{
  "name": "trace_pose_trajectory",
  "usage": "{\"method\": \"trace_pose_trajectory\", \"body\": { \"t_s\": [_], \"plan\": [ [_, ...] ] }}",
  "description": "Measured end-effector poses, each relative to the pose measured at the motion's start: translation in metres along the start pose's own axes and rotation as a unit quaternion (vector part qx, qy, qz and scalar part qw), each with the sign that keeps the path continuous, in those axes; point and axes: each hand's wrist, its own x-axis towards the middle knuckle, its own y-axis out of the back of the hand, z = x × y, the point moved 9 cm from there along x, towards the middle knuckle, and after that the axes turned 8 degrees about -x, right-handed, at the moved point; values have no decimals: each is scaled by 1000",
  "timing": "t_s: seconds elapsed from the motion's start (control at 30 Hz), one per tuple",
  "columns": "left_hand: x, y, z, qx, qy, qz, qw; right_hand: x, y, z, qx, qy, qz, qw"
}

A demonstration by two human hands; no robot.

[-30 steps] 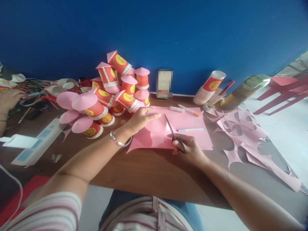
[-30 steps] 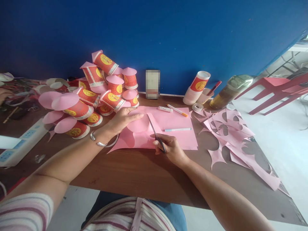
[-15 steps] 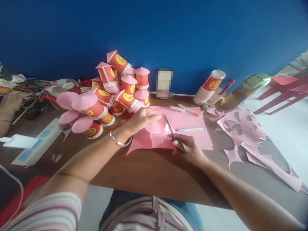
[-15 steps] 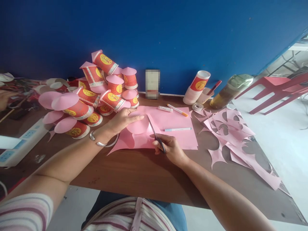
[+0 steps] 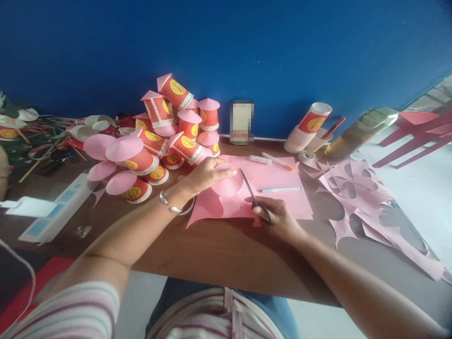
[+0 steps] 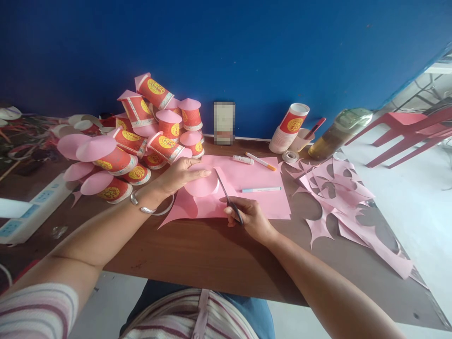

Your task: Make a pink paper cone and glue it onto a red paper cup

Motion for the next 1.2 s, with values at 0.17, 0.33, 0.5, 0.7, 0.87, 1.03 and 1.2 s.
{"method": "trace_pose_trajectory", "body": {
  "t_s": [0.17, 0.33, 0.5, 0.7, 0.87, 1.03, 1.2],
  "plan": [
    [1, 0, 1, -1, -2, -4, 1000, -1, -1, 1, 3, 0, -4, 1000],
    [1, -2, 1, -10, -1, -26, 1000, -2, 0, 1, -3, 2, 0, 1000],
    [0, -4, 2, -5, 0, -40, 999, -1, -1, 1, 2, 1, -5, 1000],
    [-1, -5, 6, 10, -2, -38, 999, -2, -1, 0, 3, 2, -3, 1000],
    [-1, -6, 7, 1, -1, -41, 999, -3, -1, 1, 24, -4, -2, 1000],
    [0, -5, 4, 5, 11, -43, 999, -3, 0, 3, -2, -12, 15, 1000],
    [-2, -1, 6, -18, 11, -23, 1000, -1, 8, 5, 12, 6, 44, 999]
  ]
}}
